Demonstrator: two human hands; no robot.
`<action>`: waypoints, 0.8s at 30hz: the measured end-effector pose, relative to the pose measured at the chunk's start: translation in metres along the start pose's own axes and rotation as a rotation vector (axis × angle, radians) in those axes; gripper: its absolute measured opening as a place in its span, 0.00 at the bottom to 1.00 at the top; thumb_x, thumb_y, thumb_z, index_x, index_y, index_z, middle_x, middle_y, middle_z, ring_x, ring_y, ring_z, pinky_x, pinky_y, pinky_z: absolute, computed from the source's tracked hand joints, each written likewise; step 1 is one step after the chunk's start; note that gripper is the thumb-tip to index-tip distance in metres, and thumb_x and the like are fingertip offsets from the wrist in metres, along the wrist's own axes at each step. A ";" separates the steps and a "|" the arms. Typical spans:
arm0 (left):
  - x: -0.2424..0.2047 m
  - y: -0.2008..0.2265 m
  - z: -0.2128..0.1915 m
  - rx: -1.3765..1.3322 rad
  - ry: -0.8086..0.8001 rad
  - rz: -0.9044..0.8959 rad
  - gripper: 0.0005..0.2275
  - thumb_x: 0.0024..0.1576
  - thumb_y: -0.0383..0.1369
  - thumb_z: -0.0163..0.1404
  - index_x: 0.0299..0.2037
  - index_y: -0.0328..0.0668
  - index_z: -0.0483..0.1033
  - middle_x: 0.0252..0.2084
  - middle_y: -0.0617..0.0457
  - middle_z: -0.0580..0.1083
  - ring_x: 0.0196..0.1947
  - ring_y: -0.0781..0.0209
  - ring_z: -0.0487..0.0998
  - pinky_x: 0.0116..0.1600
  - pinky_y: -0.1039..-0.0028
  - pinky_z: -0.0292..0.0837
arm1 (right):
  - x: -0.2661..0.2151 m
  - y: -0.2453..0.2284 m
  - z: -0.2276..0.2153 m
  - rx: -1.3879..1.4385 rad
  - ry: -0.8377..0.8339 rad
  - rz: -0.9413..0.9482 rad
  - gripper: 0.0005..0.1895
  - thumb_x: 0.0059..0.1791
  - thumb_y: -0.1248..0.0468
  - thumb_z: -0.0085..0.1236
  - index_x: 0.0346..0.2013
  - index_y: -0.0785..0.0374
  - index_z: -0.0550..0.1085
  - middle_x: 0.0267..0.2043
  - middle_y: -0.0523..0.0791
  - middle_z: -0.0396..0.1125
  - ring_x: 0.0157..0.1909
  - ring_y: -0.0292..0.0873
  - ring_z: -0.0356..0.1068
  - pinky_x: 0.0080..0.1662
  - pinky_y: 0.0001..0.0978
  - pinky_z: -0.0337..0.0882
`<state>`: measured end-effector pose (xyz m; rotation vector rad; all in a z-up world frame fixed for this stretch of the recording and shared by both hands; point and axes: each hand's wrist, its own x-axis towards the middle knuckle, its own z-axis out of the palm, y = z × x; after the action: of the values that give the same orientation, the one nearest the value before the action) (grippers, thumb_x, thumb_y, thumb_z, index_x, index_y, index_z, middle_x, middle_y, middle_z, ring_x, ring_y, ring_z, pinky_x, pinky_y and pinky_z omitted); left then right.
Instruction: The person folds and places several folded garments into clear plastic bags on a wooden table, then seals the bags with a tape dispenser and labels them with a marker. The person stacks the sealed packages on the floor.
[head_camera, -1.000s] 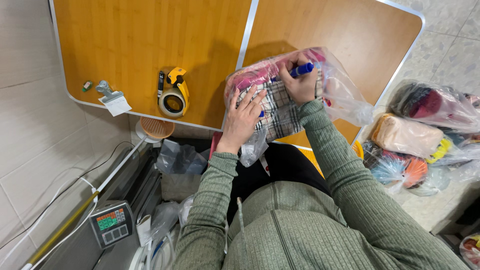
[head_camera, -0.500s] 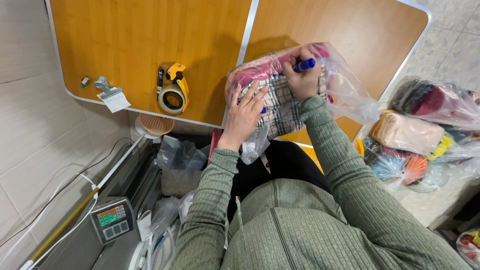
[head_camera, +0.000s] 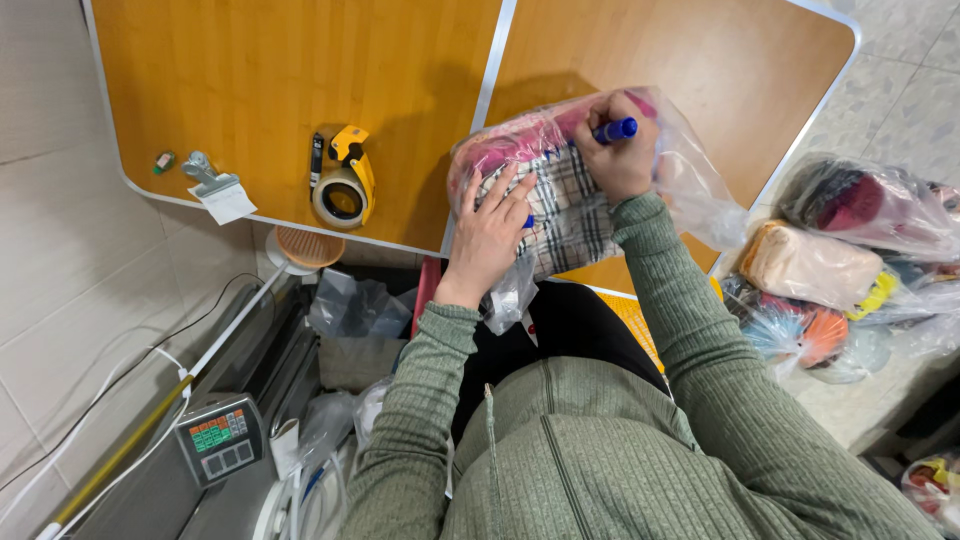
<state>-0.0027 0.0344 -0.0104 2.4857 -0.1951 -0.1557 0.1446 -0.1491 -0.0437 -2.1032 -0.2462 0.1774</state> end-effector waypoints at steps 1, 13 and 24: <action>0.000 0.000 0.000 0.003 -0.001 0.000 0.19 0.56 0.33 0.59 0.56 0.37 0.74 0.72 0.57 0.65 0.76 0.55 0.55 0.76 0.46 0.49 | 0.000 0.003 -0.001 -0.007 -0.008 -0.021 0.10 0.48 0.72 0.65 0.32 0.67 0.69 0.29 0.41 0.65 0.32 0.32 0.64 0.37 0.26 0.67; 0.001 0.000 -0.001 -0.031 -0.011 -0.012 0.19 0.56 0.33 0.59 0.56 0.38 0.73 0.72 0.58 0.65 0.76 0.55 0.55 0.76 0.46 0.49 | -0.007 0.030 -0.003 0.166 -0.018 0.026 0.12 0.48 0.74 0.64 0.31 0.65 0.67 0.30 0.38 0.63 0.34 0.30 0.61 0.38 0.24 0.64; 0.000 -0.001 -0.002 -0.065 0.002 -0.022 0.16 0.56 0.30 0.59 0.53 0.39 0.74 0.71 0.58 0.66 0.76 0.56 0.56 0.76 0.47 0.48 | -0.008 0.026 -0.004 0.137 -0.046 0.077 0.11 0.47 0.75 0.62 0.32 0.65 0.67 0.30 0.38 0.63 0.33 0.30 0.62 0.38 0.22 0.64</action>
<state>-0.0020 0.0359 -0.0093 2.4235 -0.1596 -0.1656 0.1409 -0.1675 -0.0633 -1.9755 -0.1760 0.2810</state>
